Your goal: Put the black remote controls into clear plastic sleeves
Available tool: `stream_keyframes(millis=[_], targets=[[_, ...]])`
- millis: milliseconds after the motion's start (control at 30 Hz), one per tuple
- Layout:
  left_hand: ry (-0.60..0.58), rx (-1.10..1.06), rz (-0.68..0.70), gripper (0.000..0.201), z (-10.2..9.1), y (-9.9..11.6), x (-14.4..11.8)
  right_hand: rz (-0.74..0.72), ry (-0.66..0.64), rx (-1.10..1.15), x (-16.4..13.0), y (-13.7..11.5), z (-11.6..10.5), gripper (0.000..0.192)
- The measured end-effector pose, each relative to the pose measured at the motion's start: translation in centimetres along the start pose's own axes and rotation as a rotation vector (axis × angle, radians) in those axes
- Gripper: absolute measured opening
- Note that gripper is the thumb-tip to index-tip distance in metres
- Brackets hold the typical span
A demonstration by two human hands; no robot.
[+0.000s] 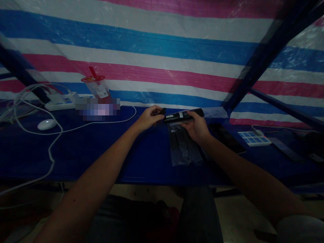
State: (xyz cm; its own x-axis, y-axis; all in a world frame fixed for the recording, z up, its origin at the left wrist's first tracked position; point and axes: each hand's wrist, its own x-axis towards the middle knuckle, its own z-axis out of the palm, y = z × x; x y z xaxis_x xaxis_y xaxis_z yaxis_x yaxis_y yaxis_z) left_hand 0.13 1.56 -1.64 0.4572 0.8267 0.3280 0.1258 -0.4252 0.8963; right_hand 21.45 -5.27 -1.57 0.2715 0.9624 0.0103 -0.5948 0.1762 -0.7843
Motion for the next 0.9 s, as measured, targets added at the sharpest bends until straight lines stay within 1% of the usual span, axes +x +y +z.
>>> stream_keyframes(millis=[133,233,333,500,733,800,900], targets=[[0.036,0.285,0.2,0.033,0.2,0.2,-0.4,0.031,0.015,0.004,0.1,0.0,0.0,0.012],[0.018,0.445,0.268,0.035,0.4,0.5,-0.6,0.057,0.008,0.005,0.2,0.1,0.0,0.012],[-0.002,0.492,0.303,0.034,0.7,0.8,-0.7,0.061,-0.03,-0.007,0.1,0.2,0.0,0.013],[-0.044,0.474,0.288,0.033,1.2,1.0,-0.6,0.03,-0.064,-0.02,-0.3,0.3,0.2,0.012],[-0.007,0.423,0.256,0.037,1.7,1.0,-0.6,-0.032,-0.159,-0.046,-0.5,0.3,0.2,0.013],[-0.008,0.325,0.21,0.035,1.8,0.9,-0.5,-0.041,-0.166,-0.033,-0.5,0.3,0.1,0.013],[-0.028,0.067,0.033,0.029,2.1,0.7,-0.4,-0.055,-0.151,-0.009,-0.4,0.2,0.1,0.013]])
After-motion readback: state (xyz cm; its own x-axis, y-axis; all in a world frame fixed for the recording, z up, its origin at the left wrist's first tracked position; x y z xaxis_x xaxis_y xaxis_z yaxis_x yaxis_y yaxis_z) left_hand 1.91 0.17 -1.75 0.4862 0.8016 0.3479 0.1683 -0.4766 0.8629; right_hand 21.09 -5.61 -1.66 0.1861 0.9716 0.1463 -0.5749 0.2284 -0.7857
